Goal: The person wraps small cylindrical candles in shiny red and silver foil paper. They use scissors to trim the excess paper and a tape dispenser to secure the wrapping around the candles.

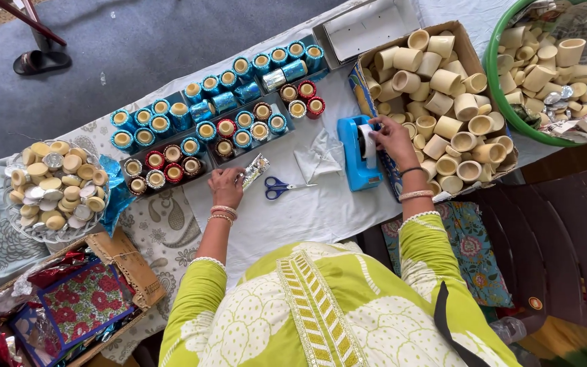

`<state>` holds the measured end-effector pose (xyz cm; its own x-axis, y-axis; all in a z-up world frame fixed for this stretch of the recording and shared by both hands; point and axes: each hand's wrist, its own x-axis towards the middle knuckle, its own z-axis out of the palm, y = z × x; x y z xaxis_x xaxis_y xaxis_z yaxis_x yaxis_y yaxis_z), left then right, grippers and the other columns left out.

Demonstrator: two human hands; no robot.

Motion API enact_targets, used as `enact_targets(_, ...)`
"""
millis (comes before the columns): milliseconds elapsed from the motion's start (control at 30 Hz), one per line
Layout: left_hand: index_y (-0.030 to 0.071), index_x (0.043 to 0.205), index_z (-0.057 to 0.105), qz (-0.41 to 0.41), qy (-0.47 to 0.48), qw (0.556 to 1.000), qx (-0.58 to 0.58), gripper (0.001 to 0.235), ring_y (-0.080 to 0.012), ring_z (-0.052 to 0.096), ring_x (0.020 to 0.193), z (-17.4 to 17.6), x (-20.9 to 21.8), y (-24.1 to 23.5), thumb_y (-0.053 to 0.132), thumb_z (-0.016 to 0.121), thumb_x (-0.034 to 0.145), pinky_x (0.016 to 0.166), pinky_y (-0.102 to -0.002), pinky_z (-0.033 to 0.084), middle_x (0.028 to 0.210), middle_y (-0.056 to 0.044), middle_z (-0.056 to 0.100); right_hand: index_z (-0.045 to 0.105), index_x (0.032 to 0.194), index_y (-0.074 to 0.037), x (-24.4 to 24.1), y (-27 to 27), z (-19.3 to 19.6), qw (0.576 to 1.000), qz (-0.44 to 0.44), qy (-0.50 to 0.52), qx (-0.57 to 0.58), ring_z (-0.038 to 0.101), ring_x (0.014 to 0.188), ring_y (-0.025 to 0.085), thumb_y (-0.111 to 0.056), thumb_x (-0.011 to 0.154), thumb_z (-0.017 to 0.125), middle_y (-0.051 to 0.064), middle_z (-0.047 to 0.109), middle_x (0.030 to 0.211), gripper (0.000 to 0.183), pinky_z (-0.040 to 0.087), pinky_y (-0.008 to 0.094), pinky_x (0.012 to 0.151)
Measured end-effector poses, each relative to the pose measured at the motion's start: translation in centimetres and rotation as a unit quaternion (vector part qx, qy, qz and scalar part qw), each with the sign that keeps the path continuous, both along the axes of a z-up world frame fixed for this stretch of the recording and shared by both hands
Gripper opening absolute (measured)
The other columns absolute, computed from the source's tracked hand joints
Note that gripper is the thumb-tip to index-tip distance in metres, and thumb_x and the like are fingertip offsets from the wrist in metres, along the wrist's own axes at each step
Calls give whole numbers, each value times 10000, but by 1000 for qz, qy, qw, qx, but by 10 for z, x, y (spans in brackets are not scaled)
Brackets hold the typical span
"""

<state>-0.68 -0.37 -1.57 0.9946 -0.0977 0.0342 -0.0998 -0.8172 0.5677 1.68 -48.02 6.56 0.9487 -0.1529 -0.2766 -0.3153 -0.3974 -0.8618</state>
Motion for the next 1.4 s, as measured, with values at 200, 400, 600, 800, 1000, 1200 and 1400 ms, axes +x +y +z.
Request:
enact_targets(200,236,1016,748,3,2,1000,6,226,-311,543,1115,-2,-1,0,100,753,835,984,-471,368,1022,36,735,697,1234,-105,-15,-11,-23,996,-83,-1,37,712,737,93,-136,1023,626,30,734,865,225,573,245,618)
enact_targets(400,238,1020,747,7,10,1000,5,236,-308,545,1113,1,0,-1,100,754,828,986,-471,372,1024,36,734,582,1239,-52,-55,17,4,993,-29,-52,-104,680,712,96,-68,827,818,47,714,828,475,548,241,647)
enact_targets(600,240,1025,752,7,10,1000,7,231,-309,543,1111,-2,1,0,105,755,838,991,-471,370,1026,35,734,592,1230,-83,-62,-13,-64,972,-116,-90,186,628,841,61,-15,953,721,-11,651,972,313,551,237,722)
enact_targets(800,234,1044,756,4,21,1000,5,235,-312,539,1118,6,1,-1,116,754,840,1001,-468,371,1043,30,735,629,1196,-99,-52,-18,-27,924,-175,2,341,654,840,62,-18,980,634,-15,694,1017,231,526,204,702)
enact_targets(1000,236,1045,758,5,21,1000,4,238,-314,538,1130,3,1,1,115,753,840,1005,-469,373,1047,28,736,643,1192,-74,-51,-21,-24,920,-157,0,359,630,789,73,-8,971,661,4,699,985,232,503,210,678)
enact_targets(1200,239,1045,756,3,23,1000,6,238,-316,537,1132,1,2,2,122,757,839,999,-473,373,1037,30,731,637,1178,-88,-60,-16,-18,951,-140,26,273,645,804,51,-22,920,693,-11,723,969,272,466,198,647)
enact_targets(1400,241,1031,758,7,24,1000,-1,225,-307,542,1121,-1,3,3,128,756,837,987,-468,377,1023,37,733,663,1142,-97,-78,-13,-42,972,-99,25,214,617,778,52,-37,908,738,-12,706,916,253,457,195,640)
